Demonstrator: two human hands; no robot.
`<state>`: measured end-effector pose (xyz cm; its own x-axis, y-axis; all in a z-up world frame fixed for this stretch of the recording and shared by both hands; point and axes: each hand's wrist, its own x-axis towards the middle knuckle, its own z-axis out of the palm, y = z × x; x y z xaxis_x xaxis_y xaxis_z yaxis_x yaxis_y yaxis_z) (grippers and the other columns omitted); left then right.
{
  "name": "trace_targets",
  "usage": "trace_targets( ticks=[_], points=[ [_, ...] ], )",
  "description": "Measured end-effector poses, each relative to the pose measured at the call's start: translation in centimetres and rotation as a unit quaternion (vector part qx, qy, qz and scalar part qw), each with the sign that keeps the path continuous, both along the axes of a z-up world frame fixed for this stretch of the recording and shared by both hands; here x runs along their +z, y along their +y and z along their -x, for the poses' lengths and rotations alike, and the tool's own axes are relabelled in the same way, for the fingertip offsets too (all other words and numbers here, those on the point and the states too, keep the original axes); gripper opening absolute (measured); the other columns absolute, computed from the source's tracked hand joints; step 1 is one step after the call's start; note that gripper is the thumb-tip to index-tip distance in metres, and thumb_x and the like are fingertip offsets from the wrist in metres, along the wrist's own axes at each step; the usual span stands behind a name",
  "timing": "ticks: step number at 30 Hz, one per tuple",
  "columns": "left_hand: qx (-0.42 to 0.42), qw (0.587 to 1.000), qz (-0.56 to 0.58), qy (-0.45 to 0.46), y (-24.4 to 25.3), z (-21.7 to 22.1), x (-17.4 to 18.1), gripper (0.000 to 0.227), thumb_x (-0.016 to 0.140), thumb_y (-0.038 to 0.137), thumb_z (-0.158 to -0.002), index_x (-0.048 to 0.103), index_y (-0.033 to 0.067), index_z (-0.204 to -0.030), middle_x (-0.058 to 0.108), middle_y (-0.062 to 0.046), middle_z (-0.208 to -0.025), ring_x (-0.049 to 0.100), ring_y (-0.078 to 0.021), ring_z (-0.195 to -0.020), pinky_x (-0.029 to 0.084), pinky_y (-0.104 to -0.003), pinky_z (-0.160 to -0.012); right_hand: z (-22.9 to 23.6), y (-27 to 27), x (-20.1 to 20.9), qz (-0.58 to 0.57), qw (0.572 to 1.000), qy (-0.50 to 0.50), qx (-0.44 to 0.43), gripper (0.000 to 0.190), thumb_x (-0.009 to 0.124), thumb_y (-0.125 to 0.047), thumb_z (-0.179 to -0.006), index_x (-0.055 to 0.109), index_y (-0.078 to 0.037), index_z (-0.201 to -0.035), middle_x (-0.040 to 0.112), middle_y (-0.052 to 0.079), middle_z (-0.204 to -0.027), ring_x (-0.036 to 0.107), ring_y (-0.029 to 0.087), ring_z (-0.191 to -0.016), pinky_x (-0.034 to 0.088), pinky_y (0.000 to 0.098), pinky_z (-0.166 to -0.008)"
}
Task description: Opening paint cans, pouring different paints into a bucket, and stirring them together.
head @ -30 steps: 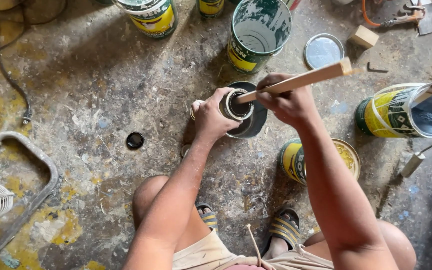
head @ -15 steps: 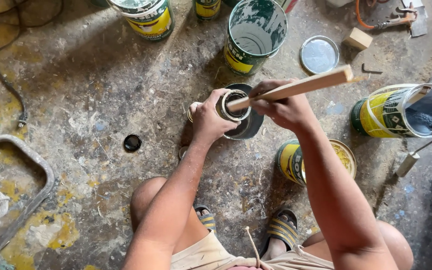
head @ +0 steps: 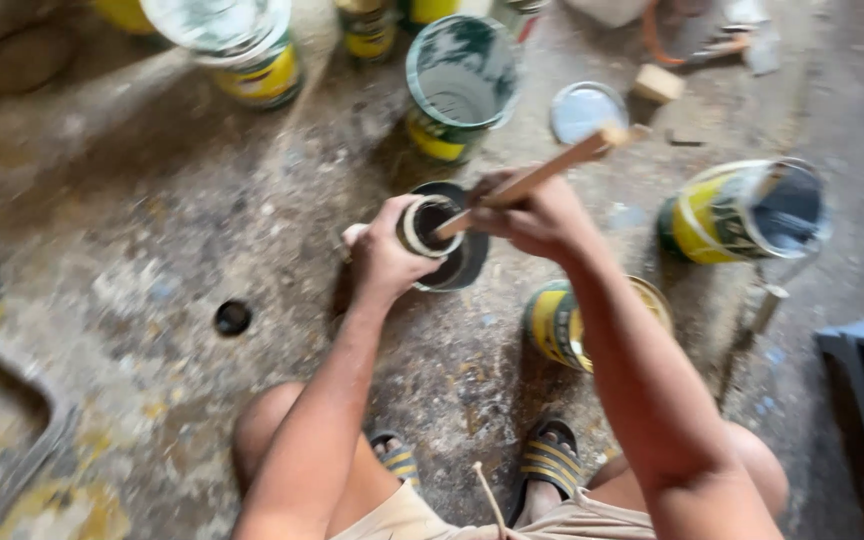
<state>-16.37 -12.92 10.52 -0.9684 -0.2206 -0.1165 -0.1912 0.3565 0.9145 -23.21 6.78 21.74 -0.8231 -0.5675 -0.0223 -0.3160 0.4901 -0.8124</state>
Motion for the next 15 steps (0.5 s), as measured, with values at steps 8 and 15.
trace_targets(
  ticks=[8,15],
  points=[
    [0.019,0.999,0.038,0.0,0.1,0.4,-1.0,0.078,0.094,0.029,-0.049,0.067,0.0306,-0.122,0.075,-0.001,-0.11,0.069,-0.0286,-0.109,0.054,-0.043,-0.095,0.3,-0.6,-3.8,0.091,0.995,0.033,0.004,0.015,0.076,-0.027,-0.079,0.076,-0.021,-0.093,0.073,0.006,-0.078,0.073,0.025,-0.078,0.058,0.0394,-0.077],
    [0.043,0.998,0.039,0.01,0.9,0.6,-0.8,0.075,0.094,0.036,-0.045,0.068,0.0347,-0.115,0.076,0.003,-0.104,0.072,-0.0265,-0.104,0.057,-0.041,-0.092,-0.1,-1.3,-1.8,0.02,0.996,0.082,-0.016,0.026,0.073,-0.029,-0.083,0.074,-0.013,-0.103,0.074,0.019,-0.086,0.073,0.044,-0.089,0.056,0.0521,-0.083]
  ],
)
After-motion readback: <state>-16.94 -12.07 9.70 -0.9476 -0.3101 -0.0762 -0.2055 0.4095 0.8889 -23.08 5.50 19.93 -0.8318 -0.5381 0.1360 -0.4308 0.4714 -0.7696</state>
